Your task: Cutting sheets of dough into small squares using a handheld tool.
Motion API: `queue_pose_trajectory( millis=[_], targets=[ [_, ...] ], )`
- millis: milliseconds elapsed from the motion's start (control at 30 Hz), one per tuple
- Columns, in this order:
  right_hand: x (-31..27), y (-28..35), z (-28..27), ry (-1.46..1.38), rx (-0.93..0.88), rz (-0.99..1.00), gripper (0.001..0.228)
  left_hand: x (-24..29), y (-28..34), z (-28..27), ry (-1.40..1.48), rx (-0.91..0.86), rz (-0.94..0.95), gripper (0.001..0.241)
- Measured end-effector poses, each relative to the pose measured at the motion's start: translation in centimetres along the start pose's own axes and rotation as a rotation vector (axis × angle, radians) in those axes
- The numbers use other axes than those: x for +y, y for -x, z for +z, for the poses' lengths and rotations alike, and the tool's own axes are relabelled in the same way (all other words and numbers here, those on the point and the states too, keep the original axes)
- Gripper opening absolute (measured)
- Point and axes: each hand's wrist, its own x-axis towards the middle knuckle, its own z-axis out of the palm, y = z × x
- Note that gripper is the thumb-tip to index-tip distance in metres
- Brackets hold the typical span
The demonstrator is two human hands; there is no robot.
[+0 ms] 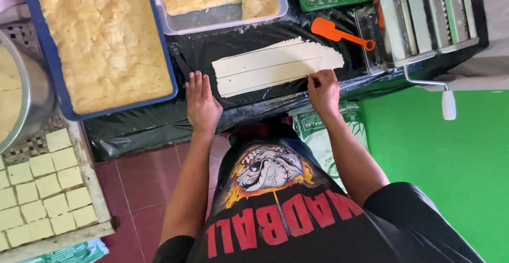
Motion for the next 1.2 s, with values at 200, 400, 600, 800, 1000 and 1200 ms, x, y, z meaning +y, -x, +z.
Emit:
queue_pose_trajectory(
  millis=[200,400,600,800,1000,1200],
  targets=[
    [-0.6,0.2,0.6,0.026,-0.011,0.154,0.017,-0.2,0.0,0.4,0.005,0.011,0.019,0.057],
    [-2.0,0.6,0.7,0.019,-0.014,0.174,0.016,0.0,-0.3,0.0,-0.008,-0.007,0.023,0.058],
    [-1.3,0.6,0.3,-0.067,-0.028,0.283,0.017,0.2,-0.5,-0.3,-0.013,-0.024,0.021,0.057],
    [-3.4,-0.3,-0.7,-0.049,-0.067,0.274,0.026,0.2,-0.5,-0.1,-0.015,-0.032,0.023,0.053],
    [-0.9,0.5,0.9,-0.035,-0.025,0.077,0.016,0.0,-0.3,0.2,-0.023,-0.022,0.025,0.05],
    [-0.6,-0.1,0.9,-0.089,-0.044,0.167,0.019,0.4,-0.7,0.3,0.008,-0.005,0.002,0.049]
  ],
)
